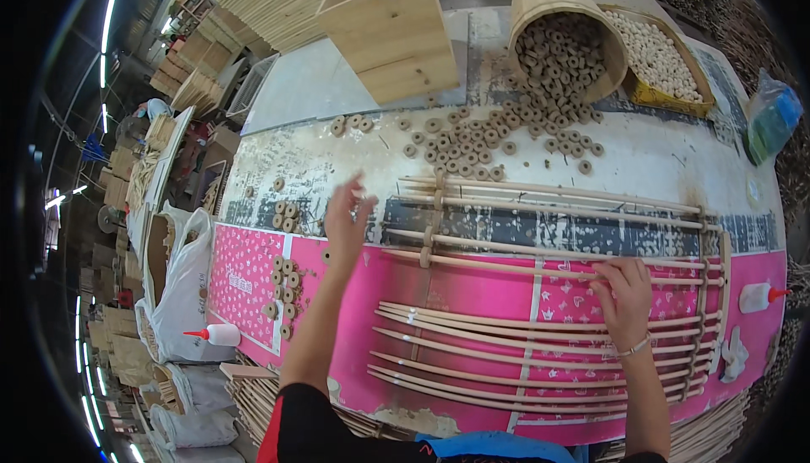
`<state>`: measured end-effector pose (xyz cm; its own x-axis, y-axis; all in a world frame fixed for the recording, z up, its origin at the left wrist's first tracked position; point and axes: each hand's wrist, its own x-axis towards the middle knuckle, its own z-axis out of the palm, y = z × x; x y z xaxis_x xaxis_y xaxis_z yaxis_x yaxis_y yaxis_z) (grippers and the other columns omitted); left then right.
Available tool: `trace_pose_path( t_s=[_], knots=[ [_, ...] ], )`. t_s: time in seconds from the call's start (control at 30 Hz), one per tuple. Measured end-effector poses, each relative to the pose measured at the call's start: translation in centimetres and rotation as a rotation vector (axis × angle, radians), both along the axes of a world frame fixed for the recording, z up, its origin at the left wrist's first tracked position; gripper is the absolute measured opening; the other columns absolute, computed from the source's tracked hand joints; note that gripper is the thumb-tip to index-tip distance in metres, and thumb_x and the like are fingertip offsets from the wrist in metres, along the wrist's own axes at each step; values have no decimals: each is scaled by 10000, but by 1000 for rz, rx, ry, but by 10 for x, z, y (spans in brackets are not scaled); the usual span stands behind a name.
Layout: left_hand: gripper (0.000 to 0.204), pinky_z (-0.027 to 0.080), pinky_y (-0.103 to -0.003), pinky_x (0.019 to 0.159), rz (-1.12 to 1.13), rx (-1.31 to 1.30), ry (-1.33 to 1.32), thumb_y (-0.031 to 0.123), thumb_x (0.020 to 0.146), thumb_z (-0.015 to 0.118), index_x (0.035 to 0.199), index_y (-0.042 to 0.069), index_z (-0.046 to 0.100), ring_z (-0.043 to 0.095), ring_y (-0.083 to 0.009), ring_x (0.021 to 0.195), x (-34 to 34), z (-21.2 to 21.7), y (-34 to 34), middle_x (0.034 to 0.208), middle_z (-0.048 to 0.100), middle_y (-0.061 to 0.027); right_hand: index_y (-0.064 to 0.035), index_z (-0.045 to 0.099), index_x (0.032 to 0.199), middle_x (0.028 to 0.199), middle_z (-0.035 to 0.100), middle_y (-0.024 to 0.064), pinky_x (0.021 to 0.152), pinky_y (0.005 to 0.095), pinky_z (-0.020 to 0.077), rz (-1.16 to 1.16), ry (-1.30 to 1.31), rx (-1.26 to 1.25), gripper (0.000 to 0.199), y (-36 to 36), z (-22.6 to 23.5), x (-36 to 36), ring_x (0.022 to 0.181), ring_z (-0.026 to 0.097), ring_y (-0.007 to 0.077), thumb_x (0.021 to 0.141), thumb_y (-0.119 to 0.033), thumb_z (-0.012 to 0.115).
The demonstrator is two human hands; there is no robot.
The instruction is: Assembling wooden structures using dowels and rings with glue.
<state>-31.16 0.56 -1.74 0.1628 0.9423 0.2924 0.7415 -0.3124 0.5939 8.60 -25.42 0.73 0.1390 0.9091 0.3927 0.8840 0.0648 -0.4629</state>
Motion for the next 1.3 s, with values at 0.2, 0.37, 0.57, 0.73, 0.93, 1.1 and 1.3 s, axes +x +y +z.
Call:
trace_pose_path(
  t_s=[0.2,0.37,0.57,0.73,0.93,1.1,1.3],
  knots=[
    [763,399,-511,1159,38,198,231,277,925,759,1602,291,407,431,-472,1434,-51,-61,186,1603,396,-266,-24,724,1042,995,637,136,832,428,488,-33,59,11,200,-14,13,8,952,608,338,842,-29,726],
    [630,390,-508,1182,155,61,384,250,997,648,1584,312,429,434,-477,1435,-62,-79,262,1617,391,-257,-14,720,1018,1003,643,135,815,416,493,-126,100,-10,194,-29,22,19,947,612,329,826,6,711],
    [414,498,-484,1009,227,48,460,191,959,663,1372,221,651,599,-381,1218,-35,-57,249,1406,572,-178,6,695,1036,1032,626,144,815,399,483,-156,122,-82,198,-40,23,29,947,609,321,840,28,688],
    [291,514,-472,935,211,245,380,169,959,653,1242,197,716,642,-363,1067,-38,-53,234,1224,631,-181,1,705,1026,1017,645,145,811,402,483,-199,115,-67,188,-34,23,31,934,614,318,839,22,690],
    [270,533,-502,879,163,64,322,277,921,748,1181,216,708,616,-401,1061,-1,-49,234,1107,609,-158,8,694,1039,1039,625,141,844,402,490,-161,123,-88,204,-32,22,28,977,619,314,844,69,681],
    [326,538,-490,875,72,140,388,330,822,840,1087,194,709,620,-396,1085,-4,-46,223,1137,620,-159,11,694,1029,1028,624,142,852,398,487,-155,133,-109,187,-37,23,25,972,618,324,854,68,660],
    [321,545,-451,852,-76,86,316,258,770,880,1033,156,729,650,-359,1030,-23,-22,209,1147,610,-152,9,713,1038,1023,651,154,830,399,508,-102,176,-101,191,-36,21,21,961,638,325,860,57,666]
  ],
)
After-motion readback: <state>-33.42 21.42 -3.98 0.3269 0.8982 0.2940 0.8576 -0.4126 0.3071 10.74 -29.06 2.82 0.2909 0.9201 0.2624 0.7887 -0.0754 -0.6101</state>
